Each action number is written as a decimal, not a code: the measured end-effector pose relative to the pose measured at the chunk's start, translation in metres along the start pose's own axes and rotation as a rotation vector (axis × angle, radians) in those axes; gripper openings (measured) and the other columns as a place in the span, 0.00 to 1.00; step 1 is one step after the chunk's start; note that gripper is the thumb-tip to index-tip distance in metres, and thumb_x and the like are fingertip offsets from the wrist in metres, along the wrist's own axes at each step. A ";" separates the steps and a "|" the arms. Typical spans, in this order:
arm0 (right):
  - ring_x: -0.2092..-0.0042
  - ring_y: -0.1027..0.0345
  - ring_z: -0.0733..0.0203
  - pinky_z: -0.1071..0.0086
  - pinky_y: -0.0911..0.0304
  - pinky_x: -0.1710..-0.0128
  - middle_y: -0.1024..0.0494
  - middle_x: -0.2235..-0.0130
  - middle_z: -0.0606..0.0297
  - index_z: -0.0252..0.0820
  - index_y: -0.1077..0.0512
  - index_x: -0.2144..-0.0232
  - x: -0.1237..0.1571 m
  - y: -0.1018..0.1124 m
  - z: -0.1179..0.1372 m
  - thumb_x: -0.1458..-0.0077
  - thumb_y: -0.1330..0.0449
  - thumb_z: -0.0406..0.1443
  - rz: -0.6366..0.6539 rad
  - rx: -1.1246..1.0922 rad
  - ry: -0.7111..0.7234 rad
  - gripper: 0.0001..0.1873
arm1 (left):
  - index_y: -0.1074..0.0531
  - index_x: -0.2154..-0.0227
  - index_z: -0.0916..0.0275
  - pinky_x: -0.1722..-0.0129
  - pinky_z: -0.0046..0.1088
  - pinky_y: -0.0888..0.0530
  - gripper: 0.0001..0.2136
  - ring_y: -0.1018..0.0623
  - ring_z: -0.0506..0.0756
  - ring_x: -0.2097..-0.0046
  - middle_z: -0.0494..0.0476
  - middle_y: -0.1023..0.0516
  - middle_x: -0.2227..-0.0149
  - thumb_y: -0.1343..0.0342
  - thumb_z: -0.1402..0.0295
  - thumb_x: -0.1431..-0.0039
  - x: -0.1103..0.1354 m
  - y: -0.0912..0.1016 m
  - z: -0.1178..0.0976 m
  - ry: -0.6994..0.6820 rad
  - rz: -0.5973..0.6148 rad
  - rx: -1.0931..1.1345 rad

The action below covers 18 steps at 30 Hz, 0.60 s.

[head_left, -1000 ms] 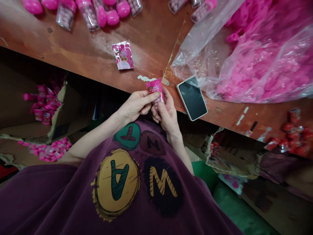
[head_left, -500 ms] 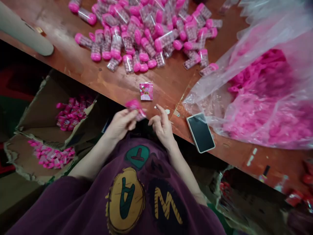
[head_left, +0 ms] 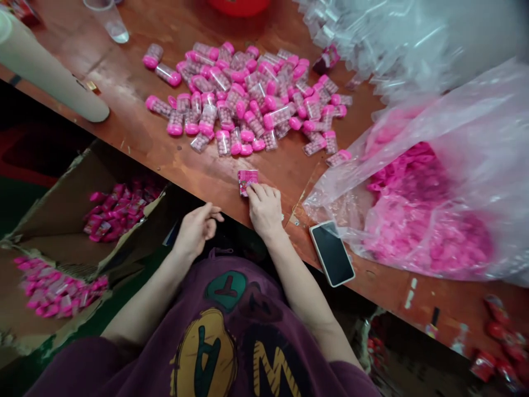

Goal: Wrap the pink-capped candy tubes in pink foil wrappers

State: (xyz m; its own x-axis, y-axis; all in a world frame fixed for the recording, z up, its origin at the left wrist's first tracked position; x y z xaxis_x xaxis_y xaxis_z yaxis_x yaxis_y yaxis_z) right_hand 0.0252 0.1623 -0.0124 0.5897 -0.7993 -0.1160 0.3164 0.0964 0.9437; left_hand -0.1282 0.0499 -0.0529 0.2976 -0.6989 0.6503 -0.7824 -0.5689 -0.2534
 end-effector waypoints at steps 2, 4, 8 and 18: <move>0.39 0.27 0.46 0.52 0.37 0.40 0.18 0.39 0.47 0.40 0.19 0.43 0.001 0.006 -0.002 0.25 0.48 0.33 -0.037 0.012 0.003 0.20 | 0.21 0.66 0.68 0.85 0.23 0.48 0.26 0.34 0.44 0.85 0.55 0.19 0.73 0.29 0.45 0.46 -0.006 -0.045 -0.001 -0.020 0.143 -0.084; 0.40 0.26 0.48 0.54 0.37 0.41 0.20 0.37 0.47 0.43 0.18 0.43 0.005 0.015 -0.004 0.24 0.47 0.35 -0.077 0.029 0.002 0.19 | 0.23 0.68 0.67 0.87 0.22 0.47 0.29 0.34 0.45 0.86 0.54 0.21 0.76 0.29 0.41 0.48 -0.012 -0.070 -0.004 -0.031 0.199 -0.137; 0.42 0.24 0.50 0.53 0.38 0.41 0.21 0.35 0.50 0.50 0.20 0.40 0.027 0.030 -0.002 0.24 0.46 0.37 -0.076 0.036 -0.004 0.19 | 0.26 0.71 0.65 0.89 0.21 0.46 0.29 0.32 0.45 0.87 0.53 0.22 0.78 0.30 0.40 0.48 -0.018 -0.087 -0.002 -0.002 0.248 -0.179; 0.29 0.35 0.47 0.43 0.45 0.26 0.27 0.32 0.41 0.35 0.30 0.34 -0.022 0.083 -0.114 0.23 0.55 0.41 -0.139 -0.226 -0.271 0.26 | 0.25 0.76 0.63 0.86 0.20 0.45 0.21 0.38 0.45 0.88 0.52 0.31 0.88 0.32 0.50 0.41 -0.009 -0.093 0.020 -0.002 0.286 -0.270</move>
State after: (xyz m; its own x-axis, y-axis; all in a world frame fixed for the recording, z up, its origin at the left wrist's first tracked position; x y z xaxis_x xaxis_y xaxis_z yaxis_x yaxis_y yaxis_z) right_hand 0.1232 0.2560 0.0336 0.3216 -0.9388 -0.1233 0.5530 0.0805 0.8293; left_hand -0.0474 0.1008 -0.0496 0.0475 -0.8138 0.5792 -0.9495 -0.2169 -0.2269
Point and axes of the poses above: each hand's wrist, its own x-axis away from the middle knuckle, its own y-axis out of the back of the hand, z = x × y, the point moved 9 cm from there along -x, towards the middle knuckle
